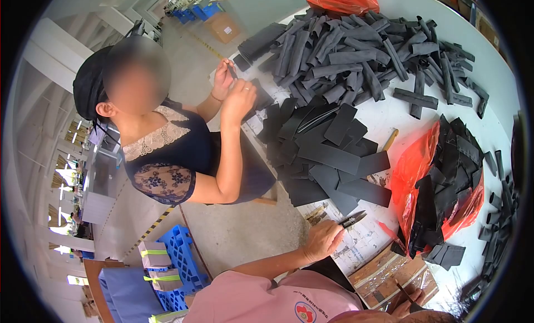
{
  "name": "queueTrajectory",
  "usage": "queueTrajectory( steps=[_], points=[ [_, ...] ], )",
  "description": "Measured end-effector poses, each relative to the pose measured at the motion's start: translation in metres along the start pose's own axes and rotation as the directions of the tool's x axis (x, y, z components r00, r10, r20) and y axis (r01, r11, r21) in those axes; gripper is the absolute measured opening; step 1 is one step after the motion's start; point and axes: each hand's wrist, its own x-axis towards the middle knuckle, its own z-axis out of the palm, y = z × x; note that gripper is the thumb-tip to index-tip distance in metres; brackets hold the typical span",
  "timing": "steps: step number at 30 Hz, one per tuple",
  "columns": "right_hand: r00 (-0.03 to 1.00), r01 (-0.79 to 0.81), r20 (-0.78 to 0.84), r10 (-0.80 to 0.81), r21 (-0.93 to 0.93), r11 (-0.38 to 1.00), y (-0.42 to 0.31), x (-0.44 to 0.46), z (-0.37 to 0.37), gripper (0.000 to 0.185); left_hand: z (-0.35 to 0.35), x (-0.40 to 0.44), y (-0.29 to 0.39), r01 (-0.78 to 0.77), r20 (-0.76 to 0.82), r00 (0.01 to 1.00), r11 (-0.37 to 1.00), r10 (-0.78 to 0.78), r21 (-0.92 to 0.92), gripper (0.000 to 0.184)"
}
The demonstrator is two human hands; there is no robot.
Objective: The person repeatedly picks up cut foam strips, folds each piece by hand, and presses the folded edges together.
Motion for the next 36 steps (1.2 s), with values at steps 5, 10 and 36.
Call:
queueTrajectory(
  steps=[5, 10, 36],
  points=[
    [1.0, 0.0, 0.007, 0.0, -0.005, 1.0, 0.0016, 0.0022, 0.002, 0.03, 0.0017, -0.0025, -0.0035, -0.085, -0.037, 0.996, 0.996, 0.086, 0.02, 0.009],
    [1.0, 0.006, 0.01, -0.006, -0.005, 1.0, 0.001, 0.0034, 0.0049, 0.029, 0.0022, -0.001, -0.0034, -0.119, -0.064, 0.991, 0.992, 0.121, 0.031, 0.011],
    [0.999, 0.034, 0.01, -0.034, -0.021, 0.999, 0.0008, 0.003, 0.0048, 0.028, 0.0012, -0.0018, -0.0026, -0.138, -0.083, 0.986, 0.988, 0.143, 0.063, 0.012]
  ],
)
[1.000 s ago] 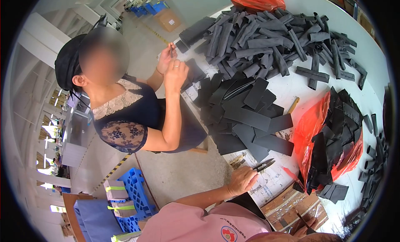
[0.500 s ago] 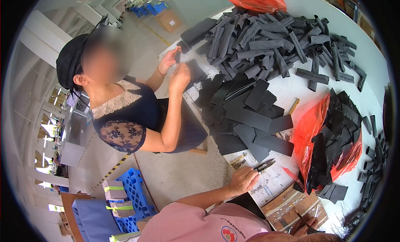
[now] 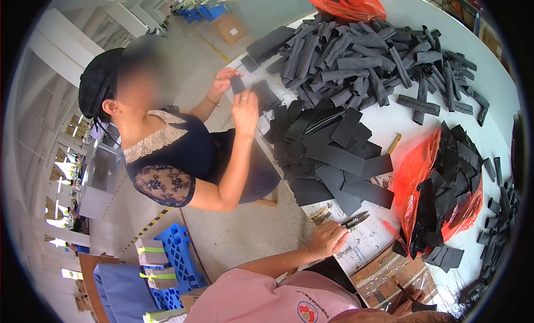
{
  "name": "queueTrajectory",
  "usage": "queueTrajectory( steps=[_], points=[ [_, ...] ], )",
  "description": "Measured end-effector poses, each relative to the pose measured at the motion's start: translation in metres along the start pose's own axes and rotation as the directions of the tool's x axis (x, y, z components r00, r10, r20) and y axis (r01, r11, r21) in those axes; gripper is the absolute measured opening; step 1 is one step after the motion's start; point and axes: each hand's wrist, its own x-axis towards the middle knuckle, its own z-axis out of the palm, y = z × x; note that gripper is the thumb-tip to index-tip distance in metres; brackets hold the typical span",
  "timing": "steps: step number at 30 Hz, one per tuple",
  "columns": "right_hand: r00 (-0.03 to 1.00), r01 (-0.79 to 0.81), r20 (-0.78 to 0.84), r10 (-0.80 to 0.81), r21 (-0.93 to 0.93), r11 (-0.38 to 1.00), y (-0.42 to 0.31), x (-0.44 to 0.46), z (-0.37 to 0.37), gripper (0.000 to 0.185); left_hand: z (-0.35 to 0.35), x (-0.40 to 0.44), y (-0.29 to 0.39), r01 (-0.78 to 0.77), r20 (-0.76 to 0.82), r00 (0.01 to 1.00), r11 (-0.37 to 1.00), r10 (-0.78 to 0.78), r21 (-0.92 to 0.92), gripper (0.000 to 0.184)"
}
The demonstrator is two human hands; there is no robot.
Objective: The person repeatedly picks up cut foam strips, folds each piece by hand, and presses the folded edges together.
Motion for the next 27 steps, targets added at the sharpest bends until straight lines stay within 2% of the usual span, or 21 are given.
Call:
queueTrajectory(
  steps=[6, 16, 27],
  points=[
    [1.0, 0.009, -0.005, -0.009, -0.003, 1.0, 0.001, 0.0, -0.001, 0.028, 0.0, -0.002, 0.0, 0.023, 0.038, 0.999, 1.0, -0.024, 0.016, 0.012],
    [0.999, 0.028, -0.02, -0.028, -0.006, 1.0, 0.009, -0.005, -0.011, 0.027, 0.002, -0.002, 0.001, -0.015, -0.02, 1.0, 1.0, 0.016, 0.021, 0.01],
    [0.997, 0.065, -0.051, -0.065, 0.0, 0.998, 0.017, -0.011, -0.021, 0.027, 0.001, -0.006, 0.002, -0.006, 0.001, 1.0, 1.0, 0.006, 0.027, 0.011]
  ],
)
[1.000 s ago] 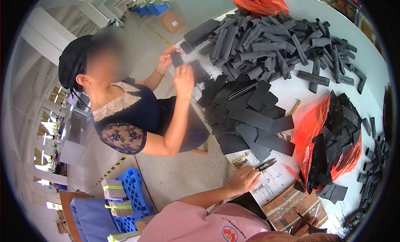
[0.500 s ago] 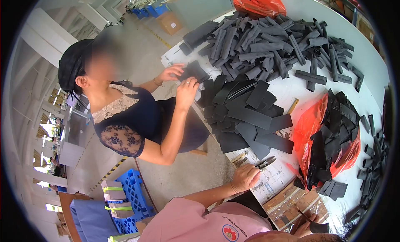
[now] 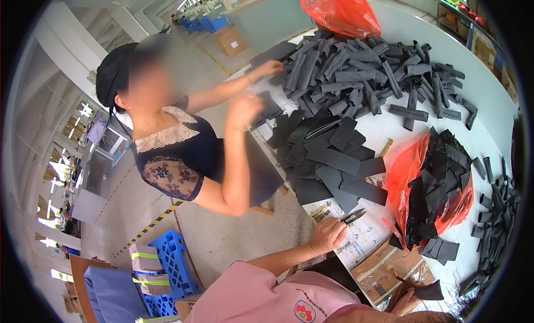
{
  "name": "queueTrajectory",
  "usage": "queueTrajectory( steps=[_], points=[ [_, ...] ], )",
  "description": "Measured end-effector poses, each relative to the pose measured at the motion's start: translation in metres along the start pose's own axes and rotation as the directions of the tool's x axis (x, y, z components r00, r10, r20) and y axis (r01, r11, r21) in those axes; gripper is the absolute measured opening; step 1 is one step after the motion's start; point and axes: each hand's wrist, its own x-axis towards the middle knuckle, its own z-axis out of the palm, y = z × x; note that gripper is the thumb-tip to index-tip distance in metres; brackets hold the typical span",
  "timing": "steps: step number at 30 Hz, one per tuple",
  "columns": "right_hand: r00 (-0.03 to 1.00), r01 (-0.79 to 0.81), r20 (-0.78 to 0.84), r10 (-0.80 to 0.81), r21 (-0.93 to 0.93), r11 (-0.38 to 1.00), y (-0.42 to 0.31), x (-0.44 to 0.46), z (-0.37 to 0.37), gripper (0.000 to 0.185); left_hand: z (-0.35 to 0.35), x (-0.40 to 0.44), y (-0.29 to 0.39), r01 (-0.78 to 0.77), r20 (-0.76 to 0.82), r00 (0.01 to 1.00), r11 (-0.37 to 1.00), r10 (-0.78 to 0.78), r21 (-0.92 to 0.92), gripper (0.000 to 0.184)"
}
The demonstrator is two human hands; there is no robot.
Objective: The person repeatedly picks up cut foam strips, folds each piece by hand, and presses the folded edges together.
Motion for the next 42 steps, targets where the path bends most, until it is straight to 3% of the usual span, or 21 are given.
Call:
queueTrajectory(
  steps=[4, 6, 9, 10, 11, 12, 13, 14, 15, 17, 18, 21, 22, 23, 26, 29, 30, 31, 33, 36, 42],
  points=[
    [0.999, 0.052, -0.017, -0.051, 0.013, 0.999, -0.006, 0.0, -0.002, 0.026, -0.007, 0.007, 0.005, 0.035, -0.033, 0.999, 0.993, -0.039, -0.11, 0.008],
    [0.994, 0.101, -0.05, -0.1, 0.017, 0.995, -0.016, 0.0, -0.008, 0.026, -0.018, 0.013, 0.007, 0.18, -0.015, 0.982, 0.959, -0.188, -0.218, 0.009],
    [0.993, -0.038, 0.107, 0.04, -0.02, 0.999, 0.041, -0.005, -0.001, 0.027, -0.05, 0.034, 0.019, 0.308, -0.012, 0.945, 0.9, -0.328, -0.309, 0.012],
    [1.0, 0.014, -0.004, -0.014, -0.028, 1.0, 0.028, -0.007, 0.001, 0.028, -0.067, 0.048, 0.023, 0.187, -0.121, 0.967, 0.946, -0.225, -0.266, 0.011],
    [0.999, 0.016, 0.051, -0.014, -0.044, 0.999, 0.019, -0.005, -0.004, 0.027, -0.087, 0.065, 0.03, 0.098, -0.193, 0.972, 0.975, -0.137, -0.2, 0.009],
    [0.994, 0.016, 0.106, -0.01, -0.056, 0.998, 0.01, -0.003, -0.012, 0.027, -0.096, 0.07, 0.021, 0.042, -0.249, 0.961, 0.952, -0.122, -0.303, 0.006],
    [0.994, 0.027, 0.106, -0.024, -0.02, 0.999, -0.002, -0.003, -0.016, 0.027, -0.104, 0.083, 0.011, -0.009, -0.37, 0.912, 0.89, -0.18, -0.455, 0.015],
    [0.994, 0.039, 0.102, -0.041, 0.018, 0.999, -0.014, -0.001, -0.02, 0.027, -0.14, 0.119, 0.025, -0.146, -0.51, 0.859, 0.939, -0.035, -0.311, 0.025],
    [0.993, 0.054, 0.098, -0.059, 0.054, 0.997, -0.021, 0.0, -0.021, 0.027, -0.166, 0.146, 0.025, -0.119, -0.605, 0.788, 0.937, -0.112, -0.329, 0.038],
    [0.991, 0.132, 0.013, -0.133, 0.081, 0.988, -0.022, 0.001, -0.016, 0.026, -0.224, 0.201, 0.034, -0.273, -0.697, 0.706, 0.861, -0.124, -0.429, 0.059],
    [0.986, 0.169, -0.031, -0.166, 0.091, 0.981, -0.021, 0.0, -0.014, 0.025, -0.25, 0.22, 0.04, -0.242, -0.69, 0.709, 0.868, -0.147, -0.434, 0.061],
    [0.995, -0.021, 0.097, 0.015, 0.056, 0.998, -0.012, -0.001, -0.016, 0.018, -0.287, 0.252, 0.036, -0.19, -0.625, 0.736, 0.807, -0.26, -0.559, 0.065],
    [0.998, 0.023, 0.06, -0.026, 0.05, 0.998, -0.007, -0.001, -0.013, 0.02, -0.29, 0.256, 0.037, -0.175, -0.59, 0.748, 0.767, -0.304, -0.617, 0.065],
    [0.997, 0.066, 0.022, -0.067, 0.042, 0.997, -0.002, -0.001, -0.009, 0.022, -0.283, 0.253, 0.039, -0.052, -0.526, 0.772, 0.789, -0.356, -0.612, 0.067],
    [0.996, 0.089, -0.015, -0.088, 0.065, 0.994, -0.008, -0.002, -0.009, 0.023, -0.23, 0.22, 0.034, 0.041, -0.425, 0.847, 0.835, -0.32, -0.549, 0.051],
    [0.994, 0.113, -0.009, -0.112, 0.036, 0.993, -0.007, -0.002, -0.01, 0.024, -0.164, 0.164, 0.031, 0.077, -0.157, 0.957, 0.738, -0.242, -0.671, 0.04],
    [0.991, 0.131, -0.006, -0.131, 0.016, 0.991, -0.005, -0.002, -0.01, 0.024, -0.16, 0.149, 0.048, 0.137, -0.02, 0.986, 0.875, -0.165, -0.463, 0.032],
    [0.991, 0.131, -0.006, -0.131, 0.017, 0.991, -0.004, -0.001, -0.01, 0.023, -0.128, 0.13, 0.033, 0.026, -0.05, 0.997, 0.84, -0.063, -0.542, 0.018],
    [0.992, 0.125, -0.006, -0.125, 0.024, 0.992, -0.004, -0.001, -0.009, 0.023, -0.104, 0.097, 0.045, 0.028, 0.029, 0.999, 0.939, -0.019, -0.343, 0.01],
    [0.997, 0.071, -0.007, -0.071, 0.108, 0.992, -0.011, -0.002, -0.01, 0.022, -0.071, 0.056, 0.047, 0.008, 0.129, 0.992, 0.992, 0.009, -0.129, 0.013],
    [0.997, 0.042, 0.053, -0.047, 0.095, 0.995, -0.007, -0.002, -0.013, 0.022, -0.043, 0.016, 0.053, 0.173, 0.246, 0.96, 0.972, -0.13, -0.158, 0.023]
  ],
)
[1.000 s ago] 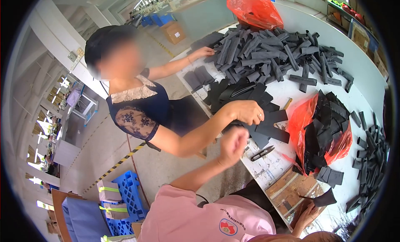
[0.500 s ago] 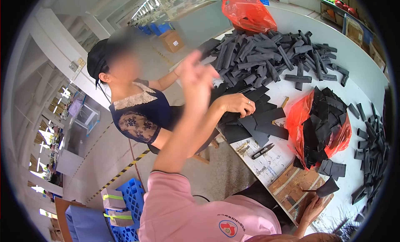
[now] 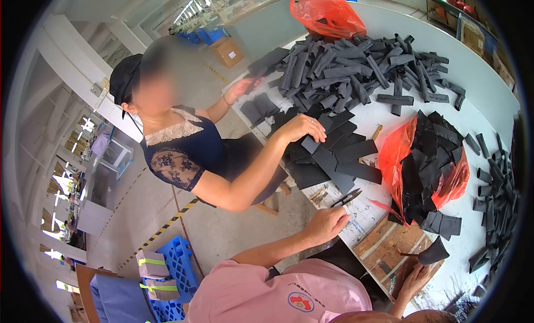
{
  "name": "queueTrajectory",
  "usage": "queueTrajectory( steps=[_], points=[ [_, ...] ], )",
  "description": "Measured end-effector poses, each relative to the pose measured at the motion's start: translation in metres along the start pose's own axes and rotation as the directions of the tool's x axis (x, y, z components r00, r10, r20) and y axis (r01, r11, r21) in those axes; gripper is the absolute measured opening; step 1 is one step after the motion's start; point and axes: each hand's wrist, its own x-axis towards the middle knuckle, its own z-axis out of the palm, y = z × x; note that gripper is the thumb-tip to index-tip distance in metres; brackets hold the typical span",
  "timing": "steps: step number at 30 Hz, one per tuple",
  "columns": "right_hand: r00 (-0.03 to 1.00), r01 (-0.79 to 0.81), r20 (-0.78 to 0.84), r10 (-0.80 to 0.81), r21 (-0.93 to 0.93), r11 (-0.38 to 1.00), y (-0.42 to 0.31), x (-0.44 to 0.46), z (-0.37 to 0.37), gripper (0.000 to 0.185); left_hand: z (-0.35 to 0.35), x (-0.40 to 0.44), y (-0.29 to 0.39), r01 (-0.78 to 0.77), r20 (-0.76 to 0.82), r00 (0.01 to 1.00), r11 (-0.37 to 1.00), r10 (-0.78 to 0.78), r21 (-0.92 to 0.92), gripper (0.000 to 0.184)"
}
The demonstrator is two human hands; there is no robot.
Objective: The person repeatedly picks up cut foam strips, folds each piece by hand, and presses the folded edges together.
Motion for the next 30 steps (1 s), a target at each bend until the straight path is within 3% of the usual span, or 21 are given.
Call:
queueTrajectory(
  steps=[8, 11, 14, 17, 20, 23, 30],
  points=[
    [0.999, -0.017, -0.034, 0.019, 0.054, 0.998, -0.012, 0.0, -0.002, 0.023, 0.009, -0.008, -0.001, 0.184, 0.114, 0.98, 0.963, -0.164, -0.199, 0.041],
    [0.999, -0.026, -0.033, 0.028, 0.042, 0.999, -0.015, 0.0, -0.003, 0.023, 0.016, -0.014, 0.003, 0.199, 0.187, 0.968, 0.966, -0.168, -0.166, 0.041],
    [0.999, -0.036, -0.022, 0.038, 0.06, 0.998, -0.016, 0.002, -0.004, 0.022, 0.027, -0.025, -0.004, 0.304, 0.266, 0.932, 0.93, -0.246, -0.205, 0.033],
    [0.999, -0.028, -0.023, 0.03, 0.065, 0.997, -0.014, 0.001, -0.004, 0.022, 0.036, -0.031, -0.003, 0.312, 0.217, 0.944, 0.89, -0.25, -0.333, 0.023],
    [0.999, -0.031, -0.027, 0.033, 0.07, 0.997, -0.01, 0.001, -0.003, 0.022, 0.042, -0.038, -0.013, 0.318, 0.258, 0.935, 0.898, -0.244, -0.303, 0.018],
    [0.998, -0.051, -0.016, 0.053, 0.098, 0.994, -0.012, 0.0, -0.003, 0.022, 0.043, -0.036, -0.011, 0.31, 0.237, 0.94, 0.905, -0.246, -0.292, 0.021],
    [0.998, -0.063, -0.006, 0.064, 0.08, 0.995, -0.008, -0.001, -0.003, 0.022, 0.042, -0.029, -0.014, 0.439, 0.347, 0.875, 0.857, -0.338, -0.272, 0.034]
  ],
)
